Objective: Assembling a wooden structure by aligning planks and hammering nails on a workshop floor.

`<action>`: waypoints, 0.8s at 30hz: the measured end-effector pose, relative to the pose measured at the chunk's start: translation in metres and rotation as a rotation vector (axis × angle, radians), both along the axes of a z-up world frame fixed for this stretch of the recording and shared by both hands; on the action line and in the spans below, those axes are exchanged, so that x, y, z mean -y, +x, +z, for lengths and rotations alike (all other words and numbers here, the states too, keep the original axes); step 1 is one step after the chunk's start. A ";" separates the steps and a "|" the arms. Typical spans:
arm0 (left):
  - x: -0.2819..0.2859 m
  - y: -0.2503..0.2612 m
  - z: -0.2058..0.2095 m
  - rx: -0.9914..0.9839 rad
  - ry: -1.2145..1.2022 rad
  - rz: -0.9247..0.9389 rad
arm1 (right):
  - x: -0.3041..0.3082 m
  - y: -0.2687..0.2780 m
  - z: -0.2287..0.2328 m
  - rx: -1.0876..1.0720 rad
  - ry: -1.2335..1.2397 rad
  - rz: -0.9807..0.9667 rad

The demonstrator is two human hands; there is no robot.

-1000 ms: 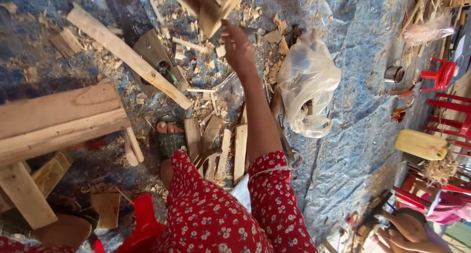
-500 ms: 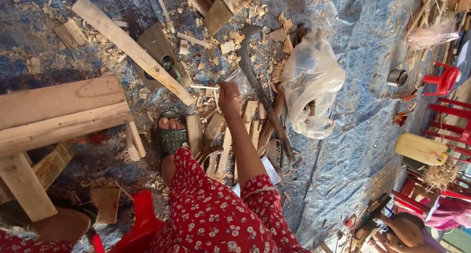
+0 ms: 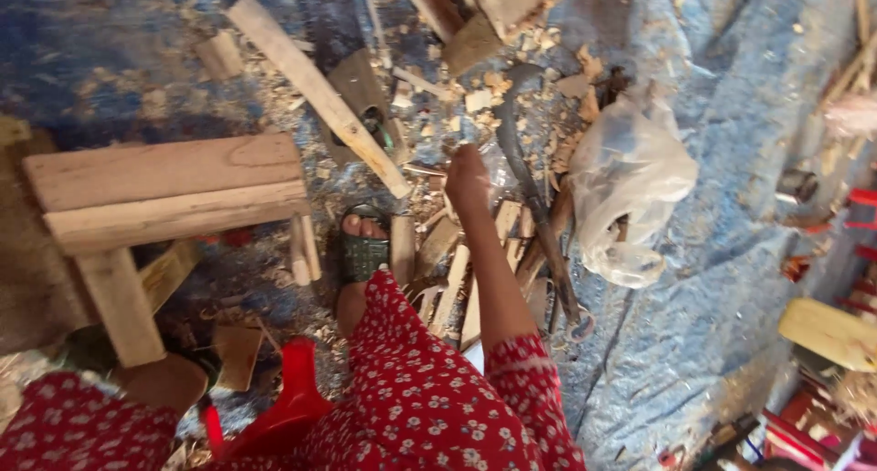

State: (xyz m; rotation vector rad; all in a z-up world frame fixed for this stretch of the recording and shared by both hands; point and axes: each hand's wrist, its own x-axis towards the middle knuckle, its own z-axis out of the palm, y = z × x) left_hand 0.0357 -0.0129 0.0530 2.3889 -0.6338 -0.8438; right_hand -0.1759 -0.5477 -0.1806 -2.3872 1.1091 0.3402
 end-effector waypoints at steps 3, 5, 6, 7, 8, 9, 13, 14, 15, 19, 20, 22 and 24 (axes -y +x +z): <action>0.015 -0.009 0.026 0.016 0.060 0.004 | -0.053 0.011 0.081 0.481 -0.054 0.101; 0.022 -0.001 0.036 0.035 0.085 -0.006 | -0.090 0.030 0.146 0.581 0.248 0.159; 0.039 -0.013 0.045 0.040 0.096 -0.014 | -0.107 0.037 0.179 0.661 0.547 0.214; 0.058 -0.018 0.051 0.045 0.097 -0.014 | -0.125 0.041 0.194 0.666 0.548 0.213; 0.077 -0.026 0.057 -0.166 0.119 -0.045 | -0.142 0.043 0.209 0.730 0.750 0.284; 0.097 -0.033 0.064 -0.379 0.132 -0.077 | -0.159 0.045 0.225 0.789 0.954 0.355; 0.153 -0.060 0.068 -0.547 0.243 0.090 | -0.189 0.046 0.220 0.803 0.984 0.675; 0.158 -0.071 0.058 -0.630 0.006 0.254 | -0.191 0.040 0.202 0.814 1.098 0.573; 0.163 -0.081 0.048 -0.707 -0.236 0.414 | -0.194 0.035 0.184 0.821 1.211 0.469; 0.171 -0.124 0.007 -0.614 -0.453 0.542 | -0.185 0.023 0.176 0.827 1.314 0.367; 0.172 -0.132 -0.001 -0.556 -0.543 0.569 | -0.183 0.020 0.172 0.818 1.306 0.369; 0.171 -0.144 -0.015 -0.500 -0.629 0.596 | -0.182 0.016 0.167 0.808 1.300 0.368; 0.168 -0.152 -0.029 -0.488 -0.696 0.621 | -0.181 0.018 0.167 0.775 1.338 0.398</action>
